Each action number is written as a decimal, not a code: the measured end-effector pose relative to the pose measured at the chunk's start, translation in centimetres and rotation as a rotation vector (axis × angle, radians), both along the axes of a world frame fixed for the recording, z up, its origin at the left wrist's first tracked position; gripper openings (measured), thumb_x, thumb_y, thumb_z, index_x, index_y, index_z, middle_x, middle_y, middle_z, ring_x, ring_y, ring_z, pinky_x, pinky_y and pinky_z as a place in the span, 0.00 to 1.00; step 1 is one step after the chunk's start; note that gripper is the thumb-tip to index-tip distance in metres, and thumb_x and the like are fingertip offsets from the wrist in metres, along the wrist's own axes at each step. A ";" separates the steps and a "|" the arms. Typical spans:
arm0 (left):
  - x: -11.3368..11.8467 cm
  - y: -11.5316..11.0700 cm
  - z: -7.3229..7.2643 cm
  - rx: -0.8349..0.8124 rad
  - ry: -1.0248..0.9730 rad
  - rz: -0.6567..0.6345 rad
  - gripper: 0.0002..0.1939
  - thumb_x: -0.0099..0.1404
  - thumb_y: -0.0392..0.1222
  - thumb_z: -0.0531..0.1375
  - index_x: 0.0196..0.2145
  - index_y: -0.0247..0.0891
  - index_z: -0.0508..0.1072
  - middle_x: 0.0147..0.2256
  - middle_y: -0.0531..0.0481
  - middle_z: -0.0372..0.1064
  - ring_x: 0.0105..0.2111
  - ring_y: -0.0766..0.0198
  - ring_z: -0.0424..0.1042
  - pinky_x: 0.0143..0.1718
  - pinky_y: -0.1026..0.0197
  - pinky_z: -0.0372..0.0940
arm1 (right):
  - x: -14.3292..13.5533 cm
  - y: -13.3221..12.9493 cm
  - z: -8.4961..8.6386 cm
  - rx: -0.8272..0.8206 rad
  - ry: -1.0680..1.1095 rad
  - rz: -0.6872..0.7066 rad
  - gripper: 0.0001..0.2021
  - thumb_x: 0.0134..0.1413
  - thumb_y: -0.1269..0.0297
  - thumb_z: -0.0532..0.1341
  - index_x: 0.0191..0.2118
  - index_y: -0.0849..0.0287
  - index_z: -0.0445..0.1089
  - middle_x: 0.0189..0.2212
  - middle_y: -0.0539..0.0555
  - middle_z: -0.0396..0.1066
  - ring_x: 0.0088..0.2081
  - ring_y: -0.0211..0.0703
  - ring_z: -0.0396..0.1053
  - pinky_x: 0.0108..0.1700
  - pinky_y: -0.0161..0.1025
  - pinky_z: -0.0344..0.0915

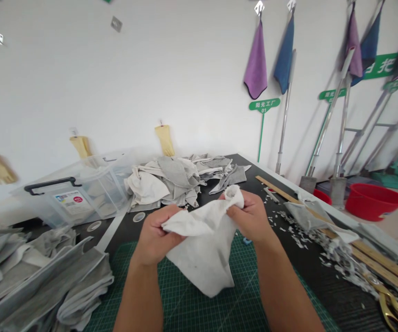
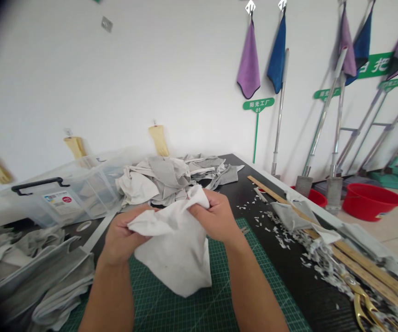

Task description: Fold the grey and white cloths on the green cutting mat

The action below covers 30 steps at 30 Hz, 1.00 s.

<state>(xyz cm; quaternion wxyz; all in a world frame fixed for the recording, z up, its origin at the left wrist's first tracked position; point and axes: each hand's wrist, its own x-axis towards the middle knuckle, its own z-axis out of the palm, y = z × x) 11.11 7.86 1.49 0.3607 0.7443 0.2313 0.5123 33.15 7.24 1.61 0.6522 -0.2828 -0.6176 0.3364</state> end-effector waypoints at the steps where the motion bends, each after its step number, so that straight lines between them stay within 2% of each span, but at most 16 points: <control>1: -0.3 0.0 0.0 0.009 -0.102 0.044 0.06 0.51 0.39 0.64 0.24 0.36 0.69 0.28 0.48 0.68 0.29 0.62 0.68 0.33 0.58 0.64 | 0.1 0.3 -0.1 -0.004 0.010 -0.023 0.05 0.44 0.64 0.64 0.25 0.60 0.69 0.21 0.47 0.63 0.23 0.34 0.59 0.24 0.32 0.56; 3: -0.7 0.0 0.0 0.034 -0.278 0.123 0.14 0.51 0.36 0.63 0.17 0.35 0.61 0.27 0.50 0.68 0.28 0.64 0.68 0.30 0.61 0.64 | 0.2 0.6 -0.2 -0.012 0.081 -0.060 0.07 0.43 0.64 0.64 0.24 0.60 0.66 0.20 0.46 0.60 0.22 0.33 0.56 0.23 0.31 0.54; 5: -1.0 -0.2 0.2 0.061 -0.374 0.263 0.18 0.53 0.34 0.62 0.15 0.35 0.56 0.26 0.50 0.70 0.27 0.64 0.70 0.29 0.62 0.65 | 0.4 0.7 -0.1 -0.013 0.187 -0.072 0.08 0.43 0.64 0.65 0.23 0.59 0.65 0.20 0.46 0.61 0.21 0.33 0.56 0.22 0.31 0.55; 7: -1.1 -0.5 0.5 0.104 -0.435 0.413 0.19 0.54 0.34 0.61 0.15 0.35 0.54 0.23 0.52 0.69 0.26 0.64 0.71 0.29 0.60 0.67 | 0.8 0.6 0.1 -0.003 0.288 -0.057 0.07 0.42 0.65 0.65 0.24 0.59 0.65 0.21 0.47 0.62 0.21 0.34 0.58 0.23 0.32 0.56; 9: -1.0 -0.8 0.7 0.117 -0.461 0.441 0.16 0.55 0.35 0.61 0.17 0.36 0.56 0.22 0.53 0.69 0.26 0.62 0.72 0.32 0.56 0.69 | 1.3 0.4 0.3 0.013 0.336 -0.035 0.07 0.41 0.65 0.66 0.25 0.57 0.66 0.22 0.48 0.64 0.22 0.35 0.60 0.23 0.32 0.57; 11: -0.4 -1.0 0.8 0.047 -0.383 0.327 0.08 0.54 0.37 0.62 0.26 0.37 0.64 0.28 0.50 0.72 0.32 0.58 0.74 0.35 0.53 0.69 | 1.8 0.3 0.3 0.037 0.334 -0.001 0.08 0.40 0.64 0.67 0.27 0.56 0.67 0.23 0.48 0.65 0.22 0.36 0.61 0.23 0.33 0.58; 12: 0.0 -1.0 0.7 -0.002 -0.313 0.247 0.10 0.54 0.37 0.63 0.33 0.37 0.66 0.34 0.46 0.73 0.38 0.56 0.73 0.38 0.52 0.68 | 1.8 0.2 0.3 0.049 0.326 0.026 0.09 0.40 0.63 0.67 0.29 0.56 0.67 0.23 0.49 0.65 0.23 0.37 0.61 0.24 0.34 0.58; 15: 2.1 -0.8 0.3 -0.069 -0.138 0.036 0.26 0.55 0.42 0.63 0.51 0.40 0.62 0.52 0.39 0.63 0.54 0.51 0.62 0.51 0.49 0.60 | 1.3 0.0 0.1 0.044 0.269 0.173 0.10 0.42 0.59 0.66 0.31 0.56 0.69 0.25 0.50 0.65 0.25 0.38 0.62 0.26 0.35 0.60; 17: 3.3 -0.5 -0.1 -0.051 -0.101 -0.078 0.32 0.55 0.48 0.62 0.55 0.40 0.60 0.56 0.40 0.57 0.57 0.51 0.55 0.57 0.49 0.52 | 0.6 -0.2 -0.1 -0.001 0.178 0.299 0.10 0.44 0.58 0.65 0.31 0.56 0.69 0.26 0.51 0.66 0.26 0.39 0.63 0.27 0.36 0.60; 18: 3.7 -0.4 -0.3 -0.048 -0.089 -0.131 0.34 0.54 0.50 0.62 0.56 0.39 0.59 0.56 0.40 0.57 0.57 0.51 0.55 0.57 0.50 0.51 | 0.3 -0.3 -0.1 -0.018 0.123 0.352 0.10 0.45 0.57 0.65 0.31 0.57 0.70 0.26 0.51 0.66 0.26 0.39 0.63 0.27 0.36 0.60; 20: 3.8 -0.1 -0.7 -0.058 -0.032 -0.215 0.31 0.53 0.50 0.63 0.53 0.38 0.63 0.49 0.41 0.64 0.51 0.52 0.62 0.53 0.52 0.56 | 0.0 -0.5 0.0 -0.035 0.032 0.408 0.10 0.45 0.57 0.64 0.31 0.58 0.70 0.26 0.52 0.66 0.26 0.39 0.63 0.27 0.36 0.60; 22: 3.2 0.2 -1.0 -0.081 0.055 -0.255 0.18 0.53 0.45 0.64 0.41 0.37 0.70 0.35 0.46 0.68 0.37 0.60 0.67 0.40 0.59 0.62 | 0.0 -0.4 0.0 -0.037 -0.017 0.395 0.11 0.45 0.56 0.64 0.30 0.59 0.70 0.25 0.52 0.66 0.25 0.38 0.62 0.26 0.35 0.59; 24: 2.3 0.2 -1.0 -0.084 0.139 -0.263 0.08 0.53 0.41 0.64 0.29 0.35 0.70 0.24 0.51 0.64 0.26 0.67 0.63 0.29 0.64 0.59 | 0.1 -0.3 0.1 -0.042 -0.016 0.342 0.12 0.45 0.56 0.65 0.29 0.60 0.69 0.24 0.50 0.64 0.23 0.35 0.60 0.24 0.32 0.57; 27: 1.5 -0.3 -0.5 -0.003 0.225 -0.237 0.10 0.52 0.39 0.64 0.22 0.35 0.64 0.23 0.52 0.61 0.24 0.69 0.60 0.27 0.65 0.56 | 0.0 0.0 0.0 -0.085 0.056 0.260 0.12 0.43 0.56 0.66 0.26 0.60 0.66 0.21 0.48 0.61 0.20 0.32 0.55 0.20 0.30 0.53; 30: 1.9 -1.3 0.4 0.093 0.297 -0.209 0.12 0.51 0.40 0.62 0.19 0.36 0.61 0.28 0.49 0.65 0.30 0.64 0.64 0.34 0.62 0.60 | -0.7 0.2 0.0 -0.157 0.190 0.180 0.13 0.44 0.56 0.65 0.26 0.59 0.63 0.20 0.47 0.60 0.19 0.32 0.55 0.19 0.30 0.53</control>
